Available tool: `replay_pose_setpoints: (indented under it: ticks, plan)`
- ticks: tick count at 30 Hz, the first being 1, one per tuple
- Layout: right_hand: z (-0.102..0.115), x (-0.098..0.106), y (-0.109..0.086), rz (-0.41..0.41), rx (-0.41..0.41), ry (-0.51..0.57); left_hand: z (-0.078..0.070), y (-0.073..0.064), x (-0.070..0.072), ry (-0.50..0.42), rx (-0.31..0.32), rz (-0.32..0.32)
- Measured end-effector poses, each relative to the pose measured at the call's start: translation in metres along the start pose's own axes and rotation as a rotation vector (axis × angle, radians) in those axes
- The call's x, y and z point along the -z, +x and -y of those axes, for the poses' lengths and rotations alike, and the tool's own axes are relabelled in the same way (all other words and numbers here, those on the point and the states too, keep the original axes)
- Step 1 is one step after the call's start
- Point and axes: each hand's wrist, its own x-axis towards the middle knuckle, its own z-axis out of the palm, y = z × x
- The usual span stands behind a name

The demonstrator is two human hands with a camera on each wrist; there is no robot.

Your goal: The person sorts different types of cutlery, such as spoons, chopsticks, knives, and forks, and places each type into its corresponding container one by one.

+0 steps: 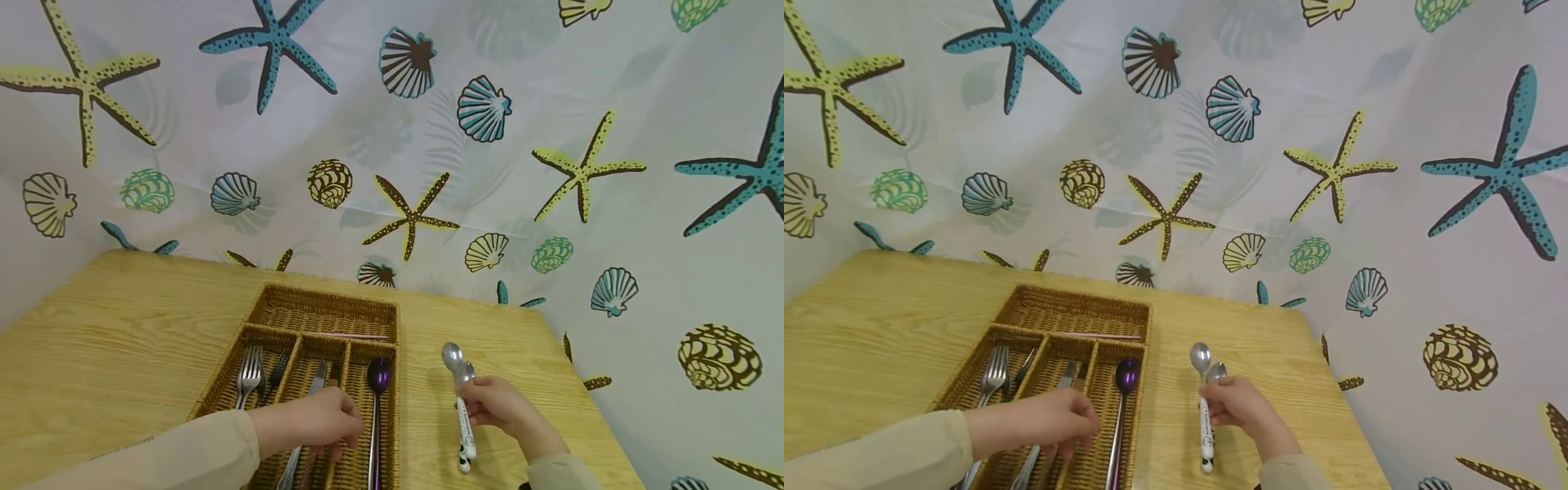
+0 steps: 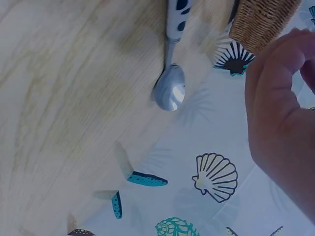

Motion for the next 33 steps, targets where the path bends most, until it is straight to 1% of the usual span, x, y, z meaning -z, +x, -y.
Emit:
replay_pose_setpoints:
  ticks: [4,7,12,21,25,30,33]
  plan:
    - [0.012,-0.010,-0.004,0.043,0.018,0.023,-0.002,-0.001,-0.001,0.000,0.013,-0.011]
    - [0.019,-0.018,-0.005,0.058,0.025,0.026,-0.003,-0.002,-0.002,0.004,0.021,-0.020]
    - [0.029,-0.030,-0.008,0.098,0.046,0.013,-0.005,-0.004,-0.003,0.004,0.012,-0.015]
    - [0.041,-0.054,-0.012,0.162,0.094,0.037,-0.007,-0.005,-0.004,0.004,0.008,-0.011]
    - [0.045,-0.063,-0.012,0.161,0.109,0.018,-0.007,-0.004,-0.006,0.020,0.017,-0.023]
    - [0.050,-0.075,-0.011,0.124,0.113,-0.048,-0.007,-0.002,-0.012,0.078,0.026,-0.065]
    - [0.054,-0.082,-0.011,0.112,0.118,-0.082,-0.007,0.000,-0.015,0.094,0.026,-0.072]
